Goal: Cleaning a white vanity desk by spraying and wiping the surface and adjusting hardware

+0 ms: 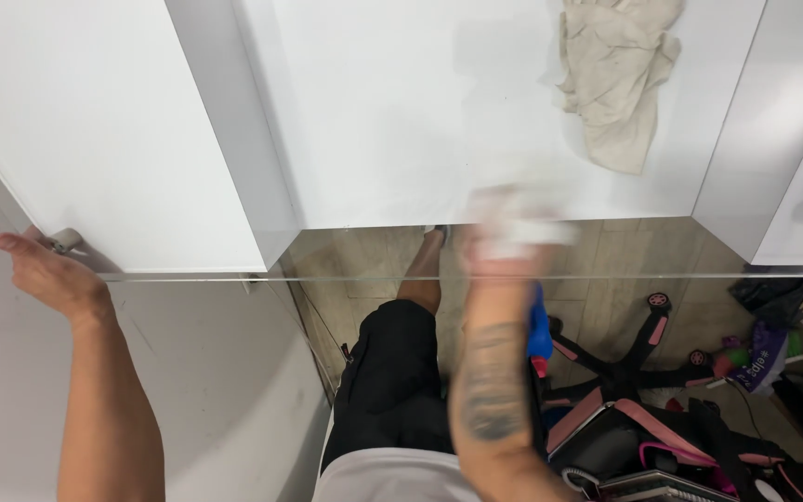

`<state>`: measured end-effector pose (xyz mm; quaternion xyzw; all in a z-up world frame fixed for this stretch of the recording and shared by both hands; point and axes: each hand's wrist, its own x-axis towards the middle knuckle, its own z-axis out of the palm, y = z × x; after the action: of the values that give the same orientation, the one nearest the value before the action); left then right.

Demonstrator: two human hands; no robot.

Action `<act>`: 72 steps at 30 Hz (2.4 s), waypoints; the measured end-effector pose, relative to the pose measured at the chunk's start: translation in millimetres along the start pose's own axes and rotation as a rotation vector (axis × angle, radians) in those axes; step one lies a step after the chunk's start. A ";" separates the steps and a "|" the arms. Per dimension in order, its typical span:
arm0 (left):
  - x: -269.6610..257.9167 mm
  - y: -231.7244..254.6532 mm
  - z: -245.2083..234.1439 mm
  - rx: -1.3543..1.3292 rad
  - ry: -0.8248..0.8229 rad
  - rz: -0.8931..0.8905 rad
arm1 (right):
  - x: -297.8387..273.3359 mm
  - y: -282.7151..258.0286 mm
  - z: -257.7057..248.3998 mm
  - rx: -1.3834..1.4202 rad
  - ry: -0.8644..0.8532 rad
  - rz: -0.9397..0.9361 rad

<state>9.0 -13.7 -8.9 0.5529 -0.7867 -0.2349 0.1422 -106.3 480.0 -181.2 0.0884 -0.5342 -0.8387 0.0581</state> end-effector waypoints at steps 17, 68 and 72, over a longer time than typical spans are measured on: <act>12.7 -29.3 0.0 0.028 0.014 0.154 | -53.6 120.4 -80.7 -1.395 0.800 0.274; -494.9 387.8 173.0 -0.516 -1.132 0.864 | 34.9 -30.3 446.0 -2.321 1.042 0.000; -496.5 416.9 182.6 -0.449 -1.072 0.875 | 85.9 -10.0 448.4 -2.363 1.097 0.244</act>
<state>-241.2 606.2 73.5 -0.0459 -0.8303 -0.5508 -0.0717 -284.6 864.9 -12.2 0.2638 0.6082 -0.6425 0.3842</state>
